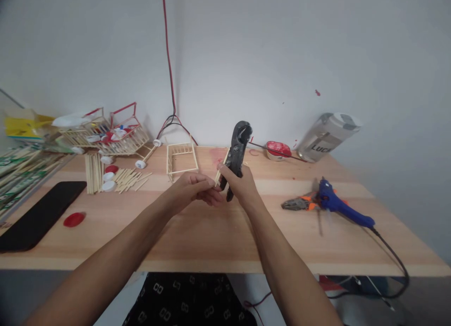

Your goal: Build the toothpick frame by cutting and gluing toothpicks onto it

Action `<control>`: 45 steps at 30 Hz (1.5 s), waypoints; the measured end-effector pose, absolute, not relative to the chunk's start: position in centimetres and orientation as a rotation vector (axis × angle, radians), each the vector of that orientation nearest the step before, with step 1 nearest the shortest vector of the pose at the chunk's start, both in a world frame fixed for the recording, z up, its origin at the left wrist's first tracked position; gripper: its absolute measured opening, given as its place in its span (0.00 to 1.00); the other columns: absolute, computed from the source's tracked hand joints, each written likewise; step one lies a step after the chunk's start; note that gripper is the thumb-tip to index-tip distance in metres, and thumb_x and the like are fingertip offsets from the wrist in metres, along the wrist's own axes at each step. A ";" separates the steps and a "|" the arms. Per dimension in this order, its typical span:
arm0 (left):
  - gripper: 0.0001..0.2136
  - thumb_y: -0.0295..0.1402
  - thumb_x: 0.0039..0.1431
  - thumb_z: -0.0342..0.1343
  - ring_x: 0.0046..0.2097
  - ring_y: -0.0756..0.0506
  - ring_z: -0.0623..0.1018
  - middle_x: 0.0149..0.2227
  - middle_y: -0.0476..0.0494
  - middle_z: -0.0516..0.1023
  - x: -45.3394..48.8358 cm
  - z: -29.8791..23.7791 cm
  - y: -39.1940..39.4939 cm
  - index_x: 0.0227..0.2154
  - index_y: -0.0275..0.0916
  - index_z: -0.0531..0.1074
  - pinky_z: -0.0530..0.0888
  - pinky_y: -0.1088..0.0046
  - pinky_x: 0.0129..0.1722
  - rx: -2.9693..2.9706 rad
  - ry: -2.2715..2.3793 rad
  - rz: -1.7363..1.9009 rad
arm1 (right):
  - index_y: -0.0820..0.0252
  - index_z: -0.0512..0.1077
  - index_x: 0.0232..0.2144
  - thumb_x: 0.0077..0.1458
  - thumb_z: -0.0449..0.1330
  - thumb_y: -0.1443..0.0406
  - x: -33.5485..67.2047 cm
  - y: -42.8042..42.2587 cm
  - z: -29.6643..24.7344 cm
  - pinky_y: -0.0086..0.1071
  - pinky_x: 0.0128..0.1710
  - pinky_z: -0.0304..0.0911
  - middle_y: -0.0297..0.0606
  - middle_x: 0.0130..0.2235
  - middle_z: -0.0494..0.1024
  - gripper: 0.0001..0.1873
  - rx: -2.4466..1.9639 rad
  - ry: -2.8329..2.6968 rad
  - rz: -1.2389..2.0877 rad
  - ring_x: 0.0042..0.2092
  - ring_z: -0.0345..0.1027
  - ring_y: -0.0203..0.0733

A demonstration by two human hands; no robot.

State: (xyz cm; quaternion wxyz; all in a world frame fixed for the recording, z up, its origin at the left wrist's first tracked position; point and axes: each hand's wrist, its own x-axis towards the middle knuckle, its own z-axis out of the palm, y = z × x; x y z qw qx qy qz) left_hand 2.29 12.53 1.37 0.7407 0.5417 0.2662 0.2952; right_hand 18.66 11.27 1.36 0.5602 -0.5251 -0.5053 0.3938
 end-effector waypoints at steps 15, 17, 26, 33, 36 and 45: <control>0.13 0.38 0.52 0.61 0.27 0.47 0.80 0.28 0.35 0.82 2.3 1.3 12.8 0.28 0.30 0.78 0.76 0.71 0.31 1.109 0.644 0.629 | 0.61 0.69 0.19 0.51 0.63 0.54 18.5 11.4 1.2 0.26 0.22 0.59 0.31 0.19 0.71 0.19 -1.209 -1.189 0.931 0.22 0.64 0.33; 0.12 0.37 0.51 0.61 0.27 0.47 0.80 0.28 0.36 0.82 2.3 1.3 12.8 0.28 0.30 0.78 0.76 0.72 0.30 1.105 0.659 0.626 | 0.61 0.69 0.19 0.51 0.63 0.54 18.6 11.4 1.1 0.26 0.23 0.60 0.31 0.19 0.71 0.18 -1.195 -1.190 0.941 0.22 0.65 0.33; 0.15 0.40 0.49 0.64 0.28 0.46 0.81 0.28 0.36 0.82 2.1 1.5 12.7 0.29 0.29 0.78 0.76 0.70 0.32 1.088 0.626 0.599 | 0.60 0.68 0.18 0.50 0.63 0.53 18.7 11.5 0.9 0.26 0.21 0.58 0.31 0.18 0.71 0.20 -1.221 -1.176 0.963 0.20 0.64 0.33; 0.20 0.45 0.52 0.63 0.32 0.45 0.82 0.33 0.30 0.82 2.0 1.5 12.7 0.33 0.27 0.78 0.77 0.69 0.35 1.136 0.546 0.581 | 0.60 0.68 0.18 0.50 0.63 0.52 18.8 11.6 0.8 0.26 0.20 0.57 0.30 0.18 0.70 0.20 -1.211 -1.170 0.968 0.21 0.63 0.33; 0.21 0.46 0.53 0.62 0.31 0.45 0.81 0.32 0.31 0.82 2.1 1.3 12.8 0.33 0.27 0.78 0.77 0.69 0.34 1.134 0.547 0.589 | 0.60 0.68 0.18 0.50 0.63 0.52 18.8 11.6 0.8 0.26 0.20 0.57 0.30 0.18 0.70 0.20 -1.215 -1.178 0.968 0.21 0.63 0.33; 0.19 0.44 0.50 0.64 0.29 0.46 0.80 0.29 0.36 0.82 2.3 0.7 12.9 0.31 0.29 0.77 0.76 0.70 0.33 1.118 0.561 0.600 | 0.60 0.67 0.18 0.51 0.63 0.52 18.8 11.6 0.7 0.25 0.18 0.54 0.29 0.17 0.69 0.21 -1.261 -1.196 0.947 0.19 0.61 0.31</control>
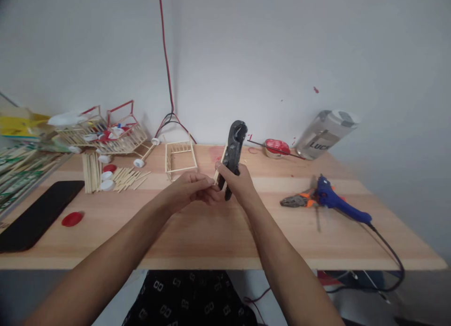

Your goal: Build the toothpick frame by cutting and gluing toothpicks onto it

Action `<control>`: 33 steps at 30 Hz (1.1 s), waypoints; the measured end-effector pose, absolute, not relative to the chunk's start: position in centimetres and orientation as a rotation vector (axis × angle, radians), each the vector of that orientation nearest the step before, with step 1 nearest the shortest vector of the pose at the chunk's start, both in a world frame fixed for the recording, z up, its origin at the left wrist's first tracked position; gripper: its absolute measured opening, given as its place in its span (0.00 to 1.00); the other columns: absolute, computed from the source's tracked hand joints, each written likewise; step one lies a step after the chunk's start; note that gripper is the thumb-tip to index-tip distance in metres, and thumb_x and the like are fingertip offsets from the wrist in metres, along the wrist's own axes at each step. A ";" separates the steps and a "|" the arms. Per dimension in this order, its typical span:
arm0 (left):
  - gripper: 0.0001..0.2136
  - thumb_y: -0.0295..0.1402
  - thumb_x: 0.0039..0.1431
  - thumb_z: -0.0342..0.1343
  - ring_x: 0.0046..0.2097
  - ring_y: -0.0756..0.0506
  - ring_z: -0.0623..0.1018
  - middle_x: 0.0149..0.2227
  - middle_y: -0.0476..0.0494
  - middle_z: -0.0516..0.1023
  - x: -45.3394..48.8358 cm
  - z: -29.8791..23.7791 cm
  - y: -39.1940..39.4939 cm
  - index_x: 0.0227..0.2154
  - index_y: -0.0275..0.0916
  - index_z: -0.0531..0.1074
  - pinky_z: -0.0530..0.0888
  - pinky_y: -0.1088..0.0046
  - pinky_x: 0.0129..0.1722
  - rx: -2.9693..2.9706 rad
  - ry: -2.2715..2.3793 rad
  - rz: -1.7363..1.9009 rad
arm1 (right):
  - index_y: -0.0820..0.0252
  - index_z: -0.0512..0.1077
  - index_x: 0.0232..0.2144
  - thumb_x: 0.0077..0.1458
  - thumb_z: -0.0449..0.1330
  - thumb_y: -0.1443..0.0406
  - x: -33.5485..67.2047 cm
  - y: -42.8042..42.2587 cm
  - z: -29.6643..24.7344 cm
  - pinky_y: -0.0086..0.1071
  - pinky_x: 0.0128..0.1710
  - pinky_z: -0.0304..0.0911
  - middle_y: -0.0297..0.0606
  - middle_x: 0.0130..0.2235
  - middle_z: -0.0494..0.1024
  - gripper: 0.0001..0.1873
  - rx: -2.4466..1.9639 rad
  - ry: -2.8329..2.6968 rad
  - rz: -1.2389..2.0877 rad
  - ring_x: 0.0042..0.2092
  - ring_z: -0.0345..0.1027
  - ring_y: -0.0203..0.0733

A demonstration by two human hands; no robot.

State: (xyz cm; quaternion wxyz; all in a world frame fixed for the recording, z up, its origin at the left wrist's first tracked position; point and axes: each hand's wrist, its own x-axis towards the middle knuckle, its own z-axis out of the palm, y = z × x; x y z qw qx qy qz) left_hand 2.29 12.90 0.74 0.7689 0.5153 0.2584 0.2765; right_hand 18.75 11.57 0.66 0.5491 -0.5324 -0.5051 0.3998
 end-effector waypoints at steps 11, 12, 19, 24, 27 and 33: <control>0.14 0.39 0.50 0.63 0.22 0.52 0.75 0.21 0.43 0.77 2.9 0.8 12.7 0.25 0.30 0.74 0.72 0.78 0.24 1.191 0.645 0.667 | 0.61 0.70 0.21 0.52 0.62 0.52 18.7 11.6 0.6 0.26 0.20 0.56 0.31 0.18 0.70 0.19 -1.254 -1.227 0.928 0.21 0.64 0.33; 0.13 0.39 0.50 0.63 0.22 0.52 0.75 0.21 0.44 0.77 2.9 0.8 12.7 0.25 0.30 0.74 0.72 0.78 0.24 1.201 0.650 0.682 | 0.61 0.71 0.23 0.52 0.62 0.51 18.8 11.7 0.5 0.26 0.22 0.59 0.31 0.19 0.71 0.19 -1.228 -1.221 0.945 0.22 0.65 0.34; 0.13 0.39 0.52 0.61 0.24 0.51 0.76 0.23 0.43 0.77 2.8 0.4 13.0 0.25 0.30 0.74 0.73 0.76 0.24 1.293 0.672 0.766 | 0.62 0.70 0.22 0.55 0.59 0.50 19.4 11.9 0.5 0.30 0.27 0.63 0.35 0.22 0.72 0.22 -1.104 -1.267 1.046 0.25 0.66 0.36; 0.11 0.36 0.53 0.60 0.23 0.51 0.76 0.22 0.43 0.77 2.8 0.2 13.2 0.25 0.30 0.74 0.73 0.77 0.24 1.357 0.683 0.788 | 0.62 0.70 0.20 0.53 0.61 0.50 19.1 11.5 1.0 0.29 0.26 0.62 0.34 0.21 0.71 0.22 -1.187 -1.341 1.007 0.25 0.66 0.36; 0.12 0.37 0.53 0.60 0.23 0.51 0.76 0.22 0.43 0.77 2.8 0.1 13.3 0.25 0.30 0.74 0.74 0.76 0.24 1.366 0.689 0.771 | 0.62 0.70 0.19 0.51 0.62 0.50 18.9 11.3 1.1 0.29 0.25 0.61 0.34 0.20 0.71 0.22 -1.238 -1.329 0.994 0.23 0.66 0.36; 0.20 0.47 0.51 0.62 0.27 0.48 0.79 0.27 0.37 0.80 2.3 0.6 13.2 0.29 0.29 0.75 0.76 0.73 0.29 1.303 0.609 0.672 | 0.61 0.69 0.18 0.52 0.62 0.51 19.1 11.5 0.8 0.28 0.24 0.61 0.33 0.19 0.71 0.21 -1.231 -1.315 1.002 0.23 0.65 0.34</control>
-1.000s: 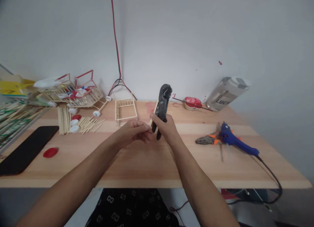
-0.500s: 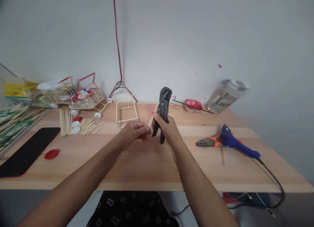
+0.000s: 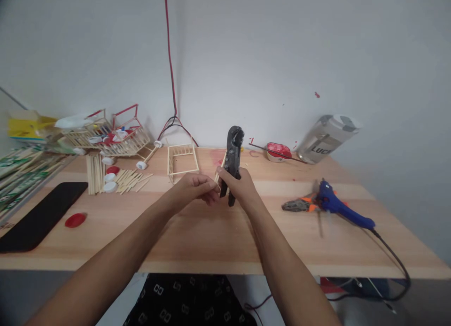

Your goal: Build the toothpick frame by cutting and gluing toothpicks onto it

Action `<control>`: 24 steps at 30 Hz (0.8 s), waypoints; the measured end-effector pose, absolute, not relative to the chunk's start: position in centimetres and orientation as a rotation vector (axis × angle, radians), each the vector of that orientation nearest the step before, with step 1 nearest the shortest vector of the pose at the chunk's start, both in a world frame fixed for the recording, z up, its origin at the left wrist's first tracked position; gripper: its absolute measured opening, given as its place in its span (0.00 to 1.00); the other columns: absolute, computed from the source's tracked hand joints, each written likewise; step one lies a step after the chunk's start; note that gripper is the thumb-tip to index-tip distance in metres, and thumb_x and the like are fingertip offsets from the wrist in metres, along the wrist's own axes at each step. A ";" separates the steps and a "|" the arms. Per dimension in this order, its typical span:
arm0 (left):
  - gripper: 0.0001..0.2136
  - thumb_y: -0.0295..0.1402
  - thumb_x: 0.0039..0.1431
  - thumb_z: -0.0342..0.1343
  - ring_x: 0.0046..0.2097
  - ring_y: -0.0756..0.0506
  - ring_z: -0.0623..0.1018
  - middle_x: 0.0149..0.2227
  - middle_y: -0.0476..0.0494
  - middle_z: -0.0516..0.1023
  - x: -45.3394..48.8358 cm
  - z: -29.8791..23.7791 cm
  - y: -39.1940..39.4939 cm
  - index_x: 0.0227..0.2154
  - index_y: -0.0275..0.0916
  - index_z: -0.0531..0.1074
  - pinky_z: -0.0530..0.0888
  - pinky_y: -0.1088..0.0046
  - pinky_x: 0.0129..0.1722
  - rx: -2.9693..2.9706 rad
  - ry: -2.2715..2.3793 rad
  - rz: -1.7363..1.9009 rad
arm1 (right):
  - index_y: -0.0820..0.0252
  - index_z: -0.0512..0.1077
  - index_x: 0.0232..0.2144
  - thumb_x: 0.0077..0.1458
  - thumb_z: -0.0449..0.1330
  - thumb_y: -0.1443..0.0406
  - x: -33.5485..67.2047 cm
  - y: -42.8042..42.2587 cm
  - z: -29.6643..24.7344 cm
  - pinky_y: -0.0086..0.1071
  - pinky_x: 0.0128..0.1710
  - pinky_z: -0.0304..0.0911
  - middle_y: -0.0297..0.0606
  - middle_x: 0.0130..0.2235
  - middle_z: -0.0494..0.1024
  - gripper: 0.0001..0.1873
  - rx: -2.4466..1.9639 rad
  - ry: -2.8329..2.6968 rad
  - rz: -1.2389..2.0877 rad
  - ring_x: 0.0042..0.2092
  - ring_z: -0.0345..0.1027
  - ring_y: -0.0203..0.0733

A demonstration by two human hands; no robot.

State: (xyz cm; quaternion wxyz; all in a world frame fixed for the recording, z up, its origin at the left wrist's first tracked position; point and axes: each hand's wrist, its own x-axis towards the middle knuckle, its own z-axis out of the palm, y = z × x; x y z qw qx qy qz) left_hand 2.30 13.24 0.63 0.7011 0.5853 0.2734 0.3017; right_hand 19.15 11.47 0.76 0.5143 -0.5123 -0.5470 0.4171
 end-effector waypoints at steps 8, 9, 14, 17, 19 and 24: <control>0.22 0.48 0.54 0.60 0.31 0.47 0.80 0.32 0.33 0.82 1.8 1.2 13.3 0.34 0.29 0.76 0.76 0.73 0.33 1.317 0.559 0.595 | 0.61 0.69 0.17 0.52 0.62 0.52 19.3 11.6 0.7 0.28 0.23 0.59 0.32 0.17 0.70 0.21 -1.206 -1.292 1.021 0.21 0.63 0.33; 0.21 0.48 0.53 0.61 0.31 0.47 0.80 0.32 0.34 0.82 1.8 1.2 13.3 0.33 0.29 0.76 0.76 0.73 0.33 1.314 0.559 0.592 | 0.61 0.69 0.17 0.52 0.62 0.52 19.3 11.6 0.7 0.28 0.23 0.60 0.32 0.18 0.70 0.21 -1.201 -1.291 1.022 0.21 0.63 0.34; 0.21 0.47 0.52 0.62 0.29 0.48 0.80 0.29 0.36 0.81 1.9 0.9 13.4 0.32 0.29 0.75 0.75 0.73 0.32 1.293 0.562 0.610 | 0.61 0.70 0.18 0.52 0.62 0.53 19.2 11.6 0.7 0.28 0.24 0.61 0.32 0.19 0.71 0.20 -1.197 -1.291 1.005 0.22 0.64 0.34; 0.21 0.48 0.52 0.62 0.28 0.48 0.80 0.28 0.37 0.81 2.0 0.9 13.3 0.31 0.29 0.75 0.75 0.74 0.31 1.289 0.575 0.619 | 0.62 0.70 0.19 0.52 0.61 0.52 19.1 11.5 0.9 0.28 0.24 0.61 0.33 0.20 0.71 0.20 -1.213 -1.303 0.997 0.23 0.65 0.34; 0.21 0.48 0.51 0.62 0.28 0.48 0.79 0.28 0.37 0.81 2.0 0.9 13.3 0.30 0.29 0.75 0.75 0.73 0.31 1.290 0.586 0.623 | 0.62 0.70 0.19 0.51 0.61 0.52 19.1 11.5 0.9 0.29 0.24 0.62 0.34 0.20 0.71 0.20 -1.213 -1.298 0.998 0.23 0.65 0.35; 0.20 0.46 0.53 0.62 0.29 0.48 0.80 0.29 0.36 0.81 1.9 1.3 13.2 0.32 0.29 0.75 0.76 0.73 0.32 1.339 0.575 0.621 | 0.61 0.70 0.18 0.52 0.62 0.52 19.1 11.6 0.8 0.28 0.24 0.61 0.33 0.19 0.70 0.20 -1.201 -1.275 1.013 0.22 0.64 0.34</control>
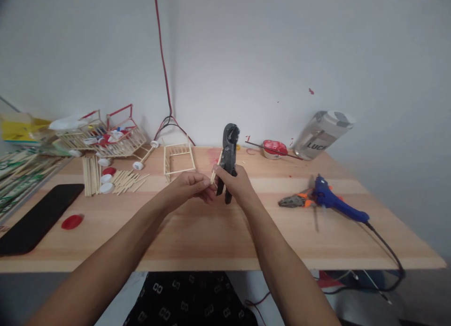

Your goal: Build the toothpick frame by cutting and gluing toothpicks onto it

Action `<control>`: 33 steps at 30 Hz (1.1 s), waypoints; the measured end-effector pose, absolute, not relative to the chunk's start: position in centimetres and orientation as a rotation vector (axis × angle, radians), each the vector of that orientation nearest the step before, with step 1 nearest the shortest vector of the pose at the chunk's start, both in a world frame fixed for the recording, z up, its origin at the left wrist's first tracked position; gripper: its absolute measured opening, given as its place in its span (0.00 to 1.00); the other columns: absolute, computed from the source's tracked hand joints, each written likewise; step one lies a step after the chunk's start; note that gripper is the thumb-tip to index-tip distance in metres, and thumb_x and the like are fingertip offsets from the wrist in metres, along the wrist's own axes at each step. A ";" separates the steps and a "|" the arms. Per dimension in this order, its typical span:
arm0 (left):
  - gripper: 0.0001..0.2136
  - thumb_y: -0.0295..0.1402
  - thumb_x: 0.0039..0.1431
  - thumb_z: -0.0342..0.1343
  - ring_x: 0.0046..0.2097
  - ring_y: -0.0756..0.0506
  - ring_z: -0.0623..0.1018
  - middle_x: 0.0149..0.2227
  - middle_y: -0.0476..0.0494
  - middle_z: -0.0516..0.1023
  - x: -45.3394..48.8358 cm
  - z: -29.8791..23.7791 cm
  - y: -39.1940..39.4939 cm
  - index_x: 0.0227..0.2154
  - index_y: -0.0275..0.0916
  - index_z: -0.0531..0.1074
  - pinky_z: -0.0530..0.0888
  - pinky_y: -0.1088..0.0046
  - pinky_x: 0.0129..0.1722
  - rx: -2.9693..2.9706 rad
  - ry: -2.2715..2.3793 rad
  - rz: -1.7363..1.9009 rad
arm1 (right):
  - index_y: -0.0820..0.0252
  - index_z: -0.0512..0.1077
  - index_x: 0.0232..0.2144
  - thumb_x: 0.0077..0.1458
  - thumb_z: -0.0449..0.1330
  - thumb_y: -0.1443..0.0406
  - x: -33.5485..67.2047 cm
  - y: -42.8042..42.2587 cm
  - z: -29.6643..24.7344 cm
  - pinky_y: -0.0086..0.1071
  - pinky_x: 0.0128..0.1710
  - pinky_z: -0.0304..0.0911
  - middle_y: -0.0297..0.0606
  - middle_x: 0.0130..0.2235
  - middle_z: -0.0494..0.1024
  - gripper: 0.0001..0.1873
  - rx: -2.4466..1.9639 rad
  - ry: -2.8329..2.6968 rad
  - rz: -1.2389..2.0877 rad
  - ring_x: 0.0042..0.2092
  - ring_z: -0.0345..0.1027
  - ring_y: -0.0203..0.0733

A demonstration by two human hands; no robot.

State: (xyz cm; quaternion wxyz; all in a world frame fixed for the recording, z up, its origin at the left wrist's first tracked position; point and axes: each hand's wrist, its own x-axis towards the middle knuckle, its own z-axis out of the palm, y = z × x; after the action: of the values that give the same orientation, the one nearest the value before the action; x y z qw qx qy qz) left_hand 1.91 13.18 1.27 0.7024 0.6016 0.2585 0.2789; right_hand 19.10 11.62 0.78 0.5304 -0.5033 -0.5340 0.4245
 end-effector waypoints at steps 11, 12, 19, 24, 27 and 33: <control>0.15 0.41 0.60 0.56 0.27 0.50 0.78 0.26 0.42 0.80 2.8 1.3 12.7 0.26 0.32 0.74 0.75 0.76 0.30 1.668 0.637 0.826 | 0.60 0.68 0.17 0.50 0.62 0.53 18.9 11.5 1.0 0.28 0.22 0.59 0.32 0.17 0.69 0.20 -1.193 -1.196 1.018 0.21 0.63 0.34; 0.15 0.40 0.60 0.55 0.27 0.50 0.78 0.26 0.42 0.79 2.8 1.2 12.6 0.26 0.33 0.74 0.76 0.76 0.30 1.695 0.650 0.845 | 0.60 0.68 0.17 0.50 0.62 0.54 18.8 11.5 1.0 0.28 0.22 0.59 0.32 0.17 0.69 0.19 -1.191 -1.185 1.018 0.20 0.63 0.34; 0.16 0.41 0.62 0.53 0.28 0.50 0.78 0.27 0.43 0.79 2.9 0.6 12.4 0.25 0.34 0.74 0.75 0.76 0.31 1.794 0.688 0.899 | 0.60 0.68 0.17 0.50 0.62 0.54 18.8 11.6 0.9 0.28 0.22 0.59 0.32 0.17 0.69 0.19 -1.182 -1.165 1.029 0.20 0.62 0.34; 0.17 0.44 0.59 0.56 0.30 0.49 0.79 0.30 0.39 0.81 2.7 1.0 12.8 0.29 0.33 0.75 0.76 0.75 0.32 1.659 0.638 0.799 | 0.61 0.68 0.17 0.50 0.62 0.53 19.0 11.6 0.7 0.28 0.22 0.58 0.32 0.17 0.69 0.20 -1.178 -1.201 1.021 0.21 0.62 0.34; 0.19 0.47 0.57 0.57 0.32 0.47 0.80 0.33 0.35 0.82 2.5 0.9 13.1 0.31 0.30 0.76 0.76 0.72 0.34 1.482 0.605 0.736 | 0.61 0.69 0.17 0.51 0.61 0.53 19.1 11.6 0.7 0.29 0.23 0.59 0.33 0.18 0.70 0.20 -1.195 -1.241 1.003 0.22 0.64 0.35; 0.21 0.48 0.53 0.61 0.31 0.47 0.80 0.33 0.33 0.82 2.4 0.4 13.2 0.31 0.29 0.75 0.75 0.73 0.33 1.210 0.634 0.710 | 0.60 0.68 0.18 0.52 0.60 0.54 18.7 11.7 0.5 0.28 0.23 0.59 0.31 0.18 0.70 0.19 -1.273 -1.312 0.912 0.22 0.63 0.34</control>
State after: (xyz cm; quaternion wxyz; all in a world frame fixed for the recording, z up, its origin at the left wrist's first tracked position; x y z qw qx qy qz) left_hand 2.38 13.17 0.40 0.7180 0.5470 0.2866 0.3212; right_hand 18.73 11.71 0.47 0.5220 -0.5314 -0.5479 0.3808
